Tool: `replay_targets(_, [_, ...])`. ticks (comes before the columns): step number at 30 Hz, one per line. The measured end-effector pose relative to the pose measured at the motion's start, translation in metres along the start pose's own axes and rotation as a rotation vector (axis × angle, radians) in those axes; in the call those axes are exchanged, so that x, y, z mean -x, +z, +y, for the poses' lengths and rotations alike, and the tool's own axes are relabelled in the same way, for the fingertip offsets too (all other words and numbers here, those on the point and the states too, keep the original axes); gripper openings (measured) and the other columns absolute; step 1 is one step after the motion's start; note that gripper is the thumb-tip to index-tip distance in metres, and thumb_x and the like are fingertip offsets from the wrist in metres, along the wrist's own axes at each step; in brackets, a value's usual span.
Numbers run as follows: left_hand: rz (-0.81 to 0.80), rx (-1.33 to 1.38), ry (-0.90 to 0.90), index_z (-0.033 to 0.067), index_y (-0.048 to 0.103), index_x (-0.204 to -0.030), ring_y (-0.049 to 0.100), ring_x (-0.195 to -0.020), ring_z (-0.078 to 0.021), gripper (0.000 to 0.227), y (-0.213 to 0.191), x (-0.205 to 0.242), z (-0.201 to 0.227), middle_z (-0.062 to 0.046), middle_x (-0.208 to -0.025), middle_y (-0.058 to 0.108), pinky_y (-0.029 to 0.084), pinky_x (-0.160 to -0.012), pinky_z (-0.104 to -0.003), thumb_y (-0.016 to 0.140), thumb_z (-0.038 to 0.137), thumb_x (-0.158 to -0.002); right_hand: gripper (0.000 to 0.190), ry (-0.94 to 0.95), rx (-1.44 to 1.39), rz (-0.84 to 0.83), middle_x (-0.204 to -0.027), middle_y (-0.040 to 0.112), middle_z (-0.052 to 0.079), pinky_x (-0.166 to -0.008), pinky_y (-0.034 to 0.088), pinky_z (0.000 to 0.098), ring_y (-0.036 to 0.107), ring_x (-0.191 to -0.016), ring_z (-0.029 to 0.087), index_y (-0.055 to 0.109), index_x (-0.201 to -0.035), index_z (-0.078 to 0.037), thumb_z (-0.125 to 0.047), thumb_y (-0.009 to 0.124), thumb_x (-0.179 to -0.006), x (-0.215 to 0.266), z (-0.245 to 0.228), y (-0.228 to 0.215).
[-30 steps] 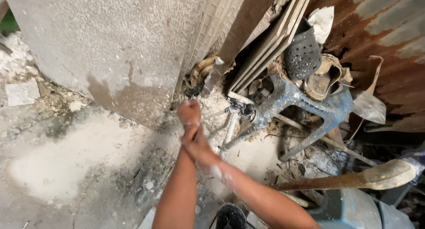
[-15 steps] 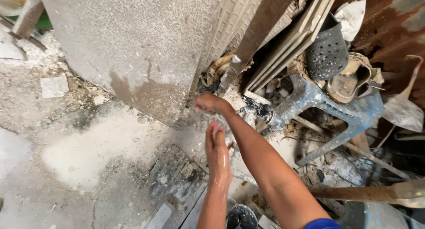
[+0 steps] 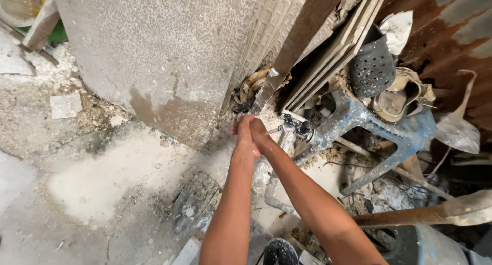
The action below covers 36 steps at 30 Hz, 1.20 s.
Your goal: The person washes hands, then retrieves a bundle of white fiberglass strands from a bucket. They spread the strands over a long rectangular mold on a workbench and press them into place using a small rectangular block, smoothing the surface along the mold.
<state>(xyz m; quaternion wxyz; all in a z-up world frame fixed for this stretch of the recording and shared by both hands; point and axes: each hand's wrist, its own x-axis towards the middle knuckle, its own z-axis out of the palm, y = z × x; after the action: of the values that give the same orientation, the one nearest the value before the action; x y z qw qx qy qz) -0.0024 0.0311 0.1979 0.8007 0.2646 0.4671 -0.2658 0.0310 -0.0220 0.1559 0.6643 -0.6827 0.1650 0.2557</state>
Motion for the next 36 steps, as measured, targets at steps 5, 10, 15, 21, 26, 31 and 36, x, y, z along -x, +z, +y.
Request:
replay_targets(5, [-0.072,-0.14,0.227,0.0016,0.054,-0.113,0.055,-0.094,-0.0319,0.046,-0.028,-0.082,0.007,-0.021,-0.109,0.06,0.045,-0.079,-0.047,0.068,0.034,-0.084,0.06,-0.094,0.335,-0.052,-0.15,0.047,0.028,-0.114,0.043,0.0358,0.052,-0.137,0.036,0.026,-0.159,0.001,-0.037,0.026,-0.113,0.081,0.012,0.002])
replay_targets(10, [0.307,-0.829,1.127,-0.0007,0.065,-0.092,0.064,-0.068,-0.0247,0.022,-0.018,-0.105,-0.013,-0.019,-0.085,0.073,0.052,-0.065,-0.037,0.065,0.021,-0.095,0.11,-0.558,0.308,0.021,-0.167,-0.004,0.035,-0.122,0.022,0.0548,0.006,-0.152,0.052,-0.028,-0.155,0.008,-0.013,0.069,-0.11,0.139,0.036,0.028])
replay_targets(15, [-0.177,-0.405,0.836,-0.0062,0.042,-0.139,0.062,-0.104,-0.0345,0.042,-0.022,-0.046,-0.019,-0.031,-0.13,0.054,0.059,-0.084,-0.048,0.05,0.013,-0.102,0.079,0.122,-0.249,-0.021,-0.117,0.058,0.019,-0.074,0.057,0.0412,0.063,-0.091,0.028,0.04,-0.149,-0.004,-0.012,0.074,-0.078,0.08,0.003,0.011])
replay_targets(21, [-0.145,-0.646,1.015,0.0018,-0.001,-0.162,-0.001,-0.159,-0.0365,0.066,-0.009,0.066,-0.067,-0.021,-0.173,-0.008,0.011,-0.128,-0.052,0.026,0.032,-0.11,0.042,-0.005,0.102,0.052,-0.072,0.059,0.008,-0.063,0.053,0.0387,0.057,-0.064,0.018,0.065,-0.101,0.001,-0.038,0.072,-0.09,0.011,-0.036,-0.009])
replay_targets(26, [-0.09,-0.488,0.766,0.0067,-0.007,-0.161,-0.003,-0.159,-0.0364,0.089,-0.004,0.136,-0.121,-0.025,-0.172,-0.008,0.006,-0.127,-0.049,0.047,0.047,-0.103,0.032,-0.143,0.829,-0.317,-0.069,0.055,0.007,-0.062,0.052,0.0443,0.052,-0.059,0.019,0.069,-0.089,-0.002,-0.03,0.053,-0.093,-0.03,-0.025,0.023])
replay_targets(31, [-0.132,-0.136,0.536,0.0005,0.03,-0.151,0.05,-0.134,-0.0506,0.089,0.005,0.085,-0.065,-0.034,-0.143,0.047,0.045,-0.108,-0.063,0.063,0.024,-0.072,0.051,-0.18,1.126,-0.229,-0.071,0.063,0.012,-0.073,0.052,0.0403,0.062,-0.063,0.021,0.07,-0.086,-0.003,-0.039,0.04,-0.107,-0.039,-0.011,0.031])
replay_targets(36, [-0.076,0.122,0.209,0.007,0.041,-0.142,0.049,-0.126,-0.0387,0.082,0.0,0.012,-0.017,-0.024,-0.134,0.05,0.043,-0.105,-0.059,0.074,0.052,-0.082,0.03,-0.15,0.149,-0.131,-0.088,0.068,0.014,-0.077,0.056,0.0382,0.068,-0.075,0.023,0.062,-0.101,0.002,-0.026,0.051,-0.106,-0.014,-0.002,0.007])
